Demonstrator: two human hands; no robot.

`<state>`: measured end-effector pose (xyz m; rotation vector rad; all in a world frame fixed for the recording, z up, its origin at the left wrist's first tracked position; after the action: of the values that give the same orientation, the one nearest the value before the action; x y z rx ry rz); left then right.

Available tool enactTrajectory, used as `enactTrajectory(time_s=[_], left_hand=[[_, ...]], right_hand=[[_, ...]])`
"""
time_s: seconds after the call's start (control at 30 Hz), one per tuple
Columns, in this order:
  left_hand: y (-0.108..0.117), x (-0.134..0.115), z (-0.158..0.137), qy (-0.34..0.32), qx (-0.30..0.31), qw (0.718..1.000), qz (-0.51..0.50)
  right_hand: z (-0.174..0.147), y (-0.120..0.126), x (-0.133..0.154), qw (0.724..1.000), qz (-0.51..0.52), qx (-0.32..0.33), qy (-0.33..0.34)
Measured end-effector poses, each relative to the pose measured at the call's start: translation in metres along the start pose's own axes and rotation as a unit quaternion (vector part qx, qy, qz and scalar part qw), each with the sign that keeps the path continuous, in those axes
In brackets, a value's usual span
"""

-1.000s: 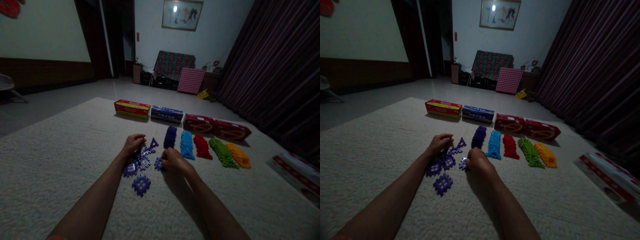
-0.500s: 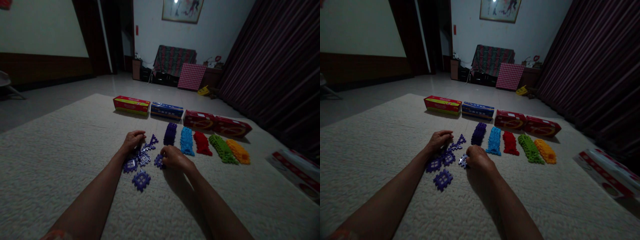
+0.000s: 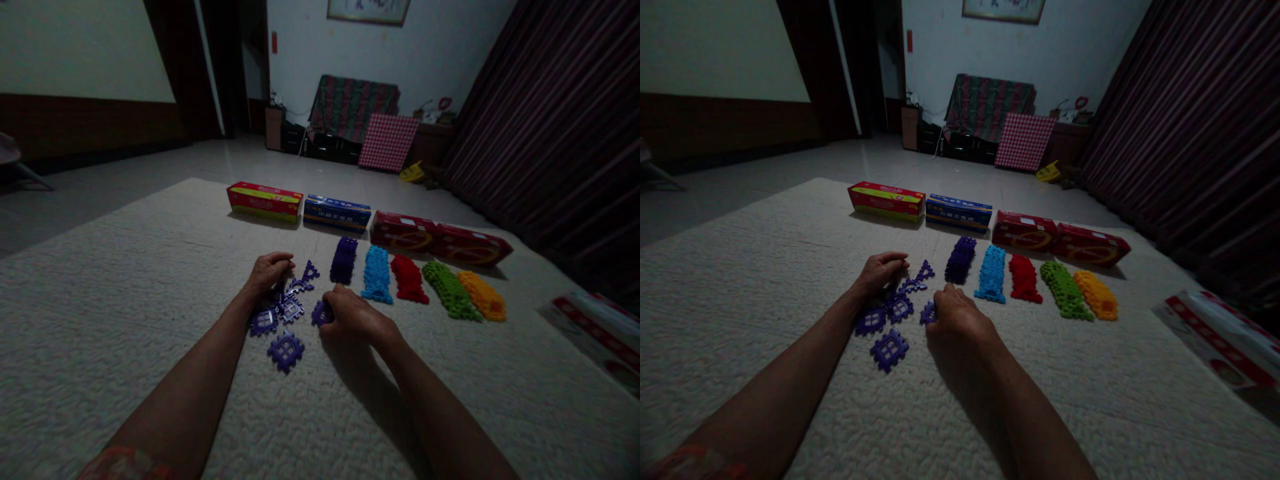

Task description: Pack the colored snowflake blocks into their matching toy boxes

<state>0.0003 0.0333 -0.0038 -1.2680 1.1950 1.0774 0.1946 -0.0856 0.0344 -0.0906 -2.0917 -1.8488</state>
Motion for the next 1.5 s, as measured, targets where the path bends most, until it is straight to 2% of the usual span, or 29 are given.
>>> enactTrajectory(time_s=[0.1, 0.17, 0.23, 0.3, 0.4, 0.6, 0.77, 0.9, 0.97, 1.1, 1.23, 1.4, 1.5], left_hand=[[0.000, 0.000, 0.000, -0.001, -0.001, 1.000, 0.002], [0.001, 0.000, 0.000, -0.005, -0.002, 1.000, 0.005], [0.001, 0.001, 0.000, -0.009, 0.000, 1.000, 0.006], [0.002, 0.002, 0.001, -0.011, 0.005, 1.000, 0.007], [0.002, 0.003, 0.002, -0.011, 0.006, 1.000, 0.007], [0.003, 0.000, 0.000, 0.005, -0.002, 1.000, 0.003], [0.006, -0.003, 0.000, 0.026, -0.018, 0.997, -0.071], [0.010, -0.002, 0.004, 0.015, -0.043, 0.987, -0.151], [0.011, 0.000, 0.006, 0.001, -0.061, 0.984, -0.165], [0.015, 0.003, 0.011, -0.037, -0.132, 0.979, -0.150], [0.017, 0.004, 0.011, -0.051, -0.176, 0.973, -0.141], [0.014, 0.006, 0.012, -0.054, -0.162, 0.975, -0.139], [0.013, 0.008, 0.014, -0.057, -0.150, 0.978, -0.132]], right_hand=[[0.000, 0.003, 0.002, 0.999, -0.008, 0.028, 0.016], [0.004, 0.009, 0.000, 1.000, -0.007, 0.017, 0.011], [0.011, 0.018, -0.007, 0.999, -0.015, -0.037, 0.009], [0.019, 0.025, -0.015, 0.992, -0.026, -0.122, 0.002], [0.028, 0.026, -0.027, 0.978, -0.028, -0.207, -0.005], [0.033, 0.009, -0.036, 0.972, -0.051, -0.228, -0.015], [0.034, 0.006, -0.040, 0.964, -0.070, -0.257, -0.018], [0.034, 0.006, -0.033, 0.954, -0.057, -0.291, 0.043], [0.035, 0.004, -0.025, 0.954, -0.029, -0.283, 0.097], [0.033, -0.007, -0.003, 0.951, 0.085, -0.220, 0.201], [0.025, -0.019, 0.019, 0.938, 0.175, -0.154, 0.258], [0.022, -0.030, 0.031, 0.937, 0.141, -0.094, 0.306], [0.024, -0.033, 0.032, 0.935, 0.118, -0.085, 0.324]])
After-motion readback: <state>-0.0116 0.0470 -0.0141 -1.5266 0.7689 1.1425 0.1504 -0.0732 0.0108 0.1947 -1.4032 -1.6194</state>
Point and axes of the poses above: each hand's wrist, its own z-axis towards the middle knuckle, its own y-axis out of the back of the hand, x = y × z, the point moved 3 cm from there along z, towards the middle knuckle
